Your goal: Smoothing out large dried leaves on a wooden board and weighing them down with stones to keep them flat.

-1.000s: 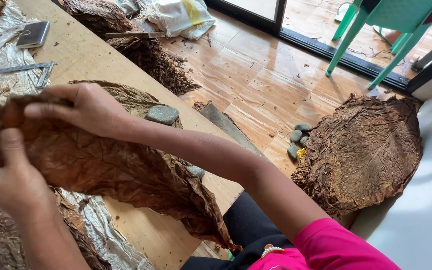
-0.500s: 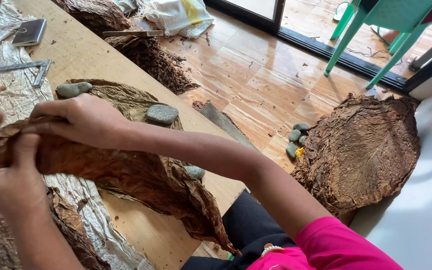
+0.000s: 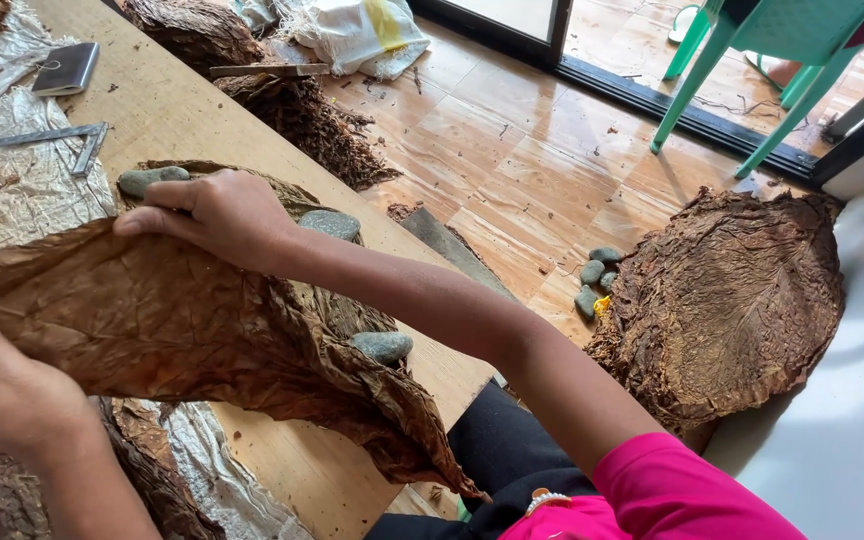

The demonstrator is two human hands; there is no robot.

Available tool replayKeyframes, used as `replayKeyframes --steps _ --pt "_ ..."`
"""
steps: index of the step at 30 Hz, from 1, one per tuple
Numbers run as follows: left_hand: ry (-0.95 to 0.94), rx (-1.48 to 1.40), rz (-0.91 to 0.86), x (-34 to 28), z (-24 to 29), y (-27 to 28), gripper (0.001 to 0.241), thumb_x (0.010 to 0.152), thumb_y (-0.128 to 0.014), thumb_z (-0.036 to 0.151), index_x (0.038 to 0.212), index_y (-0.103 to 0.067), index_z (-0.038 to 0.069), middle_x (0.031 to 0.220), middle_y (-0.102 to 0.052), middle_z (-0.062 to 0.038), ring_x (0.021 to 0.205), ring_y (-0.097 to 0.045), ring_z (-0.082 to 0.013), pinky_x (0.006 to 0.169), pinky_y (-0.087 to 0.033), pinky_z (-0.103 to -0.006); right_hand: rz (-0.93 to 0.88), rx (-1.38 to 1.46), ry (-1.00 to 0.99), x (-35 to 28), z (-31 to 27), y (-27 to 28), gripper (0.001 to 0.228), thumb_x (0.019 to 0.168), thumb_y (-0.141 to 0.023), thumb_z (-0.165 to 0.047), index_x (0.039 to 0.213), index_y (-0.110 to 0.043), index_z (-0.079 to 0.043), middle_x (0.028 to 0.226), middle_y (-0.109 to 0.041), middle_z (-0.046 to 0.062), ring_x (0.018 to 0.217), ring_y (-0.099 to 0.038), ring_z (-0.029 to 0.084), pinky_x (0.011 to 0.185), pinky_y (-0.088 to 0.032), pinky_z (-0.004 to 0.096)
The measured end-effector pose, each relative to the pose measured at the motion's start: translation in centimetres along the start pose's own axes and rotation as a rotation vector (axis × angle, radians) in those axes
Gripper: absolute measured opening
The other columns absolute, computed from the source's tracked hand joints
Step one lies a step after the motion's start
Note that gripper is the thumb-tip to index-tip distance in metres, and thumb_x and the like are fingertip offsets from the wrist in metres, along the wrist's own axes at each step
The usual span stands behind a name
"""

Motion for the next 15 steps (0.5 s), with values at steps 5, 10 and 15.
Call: replayKeyframes --steps 5,10,15 --pt "0.008 -0.299 -0.240 0.3 3.9 -1.7 0.018 0.134 -0.066 -0.002 0.124 -0.068 -0.017 0.114 -0.072 -0.028 0.101 -0.068 -0.0356 0.089 -0.056 -0.0463 -0.159 -0.024 0.261 0.0 -0.9 -3.7 0.083 0.081 -0.046 -0.094 0.147 -0.038 -0.044 0.130 -0.071 -0.003 0.117 -0.075 0.015 0.097 -0.073 0.034" --pt "0.039 -0.309 -0.152 1.2 5.1 -1.1 0.019 0.131 -0.062 -0.003 0.122 -0.067 -0.019 0.116 -0.072 -0.030 0.104 -0.071 -0.0380 0.091 -0.059 -0.0466 -0.045 0.249 0.413 0.9 -5.1 -1.0 0.031 0.090 -0.057 -0.056 0.095 -0.065 -0.027 0.083 -0.074 -0.007 0.067 -0.075 0.012 0.060 -0.065 0.025" --pt "-0.021 -0.317 -0.108 1.6 6.3 -0.4 0.016 0.126 -0.058 -0.014 0.128 -0.064 -0.029 0.123 -0.070 -0.041 0.112 -0.070 -0.0468 0.095 -0.059 -0.0527 0.067 0.265 0.226 0.6 -4.3 0.2 0.025 0.084 -0.073 -0.053 0.106 -0.071 -0.040 0.100 -0.081 -0.018 0.089 -0.083 0.003 0.078 -0.066 0.019"
Point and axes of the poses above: each hand's wrist, its own x-axis towards the middle knuckle, its own y-axis out of the back of the hand, z = x × y, the point moved 6 cm from there along x, towards the middle knuckle
